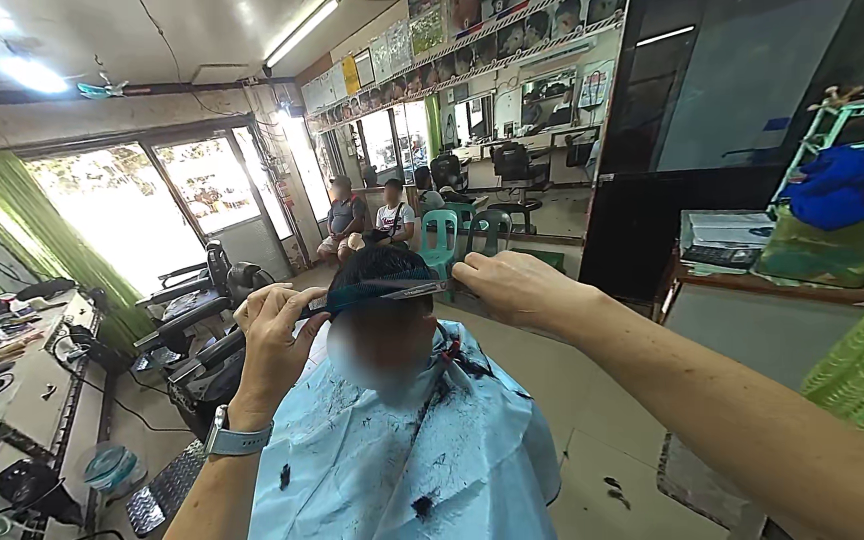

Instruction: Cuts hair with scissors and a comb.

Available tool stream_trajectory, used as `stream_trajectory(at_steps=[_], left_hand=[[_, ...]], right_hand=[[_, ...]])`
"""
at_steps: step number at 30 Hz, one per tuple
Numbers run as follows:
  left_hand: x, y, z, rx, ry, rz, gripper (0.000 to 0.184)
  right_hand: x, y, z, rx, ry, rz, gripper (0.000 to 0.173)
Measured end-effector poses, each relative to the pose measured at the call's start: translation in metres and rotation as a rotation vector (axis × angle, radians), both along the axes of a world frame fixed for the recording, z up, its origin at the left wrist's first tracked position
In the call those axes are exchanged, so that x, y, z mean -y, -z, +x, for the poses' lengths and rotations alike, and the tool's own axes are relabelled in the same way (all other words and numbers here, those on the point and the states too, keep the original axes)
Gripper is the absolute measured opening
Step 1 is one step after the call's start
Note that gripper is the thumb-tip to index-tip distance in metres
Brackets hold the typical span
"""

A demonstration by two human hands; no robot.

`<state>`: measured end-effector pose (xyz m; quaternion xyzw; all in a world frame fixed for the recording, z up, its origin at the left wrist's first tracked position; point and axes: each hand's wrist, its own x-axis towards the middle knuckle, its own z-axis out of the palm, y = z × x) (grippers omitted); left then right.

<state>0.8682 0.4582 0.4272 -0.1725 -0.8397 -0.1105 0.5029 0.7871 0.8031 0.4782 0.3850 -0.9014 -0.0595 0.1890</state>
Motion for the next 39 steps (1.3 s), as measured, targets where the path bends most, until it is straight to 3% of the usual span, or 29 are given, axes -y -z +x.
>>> stream_trajectory(at_steps=[2,5,9,13,16,22,27,36,39], left_hand=[[-0.003,-0.006,-0.004,0.014,0.013,-0.005,0.034],[-0.005,-0.014,-0.014,0.104,0.018,0.064,0.034],[-0.01,0.006,-0.026,0.26,0.11,0.209,0.035],[-0.025,0.052,-0.01,0.261,0.126,0.042,0.034],[-0.027,0.069,0.0,0.205,0.118,-0.092,0.031],[-0.003,0.029,-0.01,0.12,0.005,0.006,0.031],[0.0,-0.005,-0.015,0.062,-0.017,-0.001,0.033],[-0.005,-0.014,-0.012,0.052,-0.011,-0.011,0.033],[-0.005,-0.015,-0.01,0.049,-0.009,-0.022,0.033]], right_hand=[[0.011,-0.019,0.018,0.149,0.104,0.065,0.024],[-0.006,0.005,-0.019,-0.019,-0.036,-0.059,0.018],[-0.035,-0.002,-0.025,-0.034,-0.026,-0.147,0.024],[-0.071,0.006,-0.037,-0.027,0.023,-0.124,0.024],[-0.089,0.025,-0.048,-0.042,0.034,-0.092,0.027],[-0.077,0.033,-0.05,0.004,0.061,-0.011,0.025],[-0.043,0.015,-0.051,-0.02,0.001,0.006,0.045],[-0.006,-0.005,-0.036,-0.017,-0.052,0.034,0.024],[-0.003,-0.024,-0.011,0.121,0.011,0.072,0.022]])
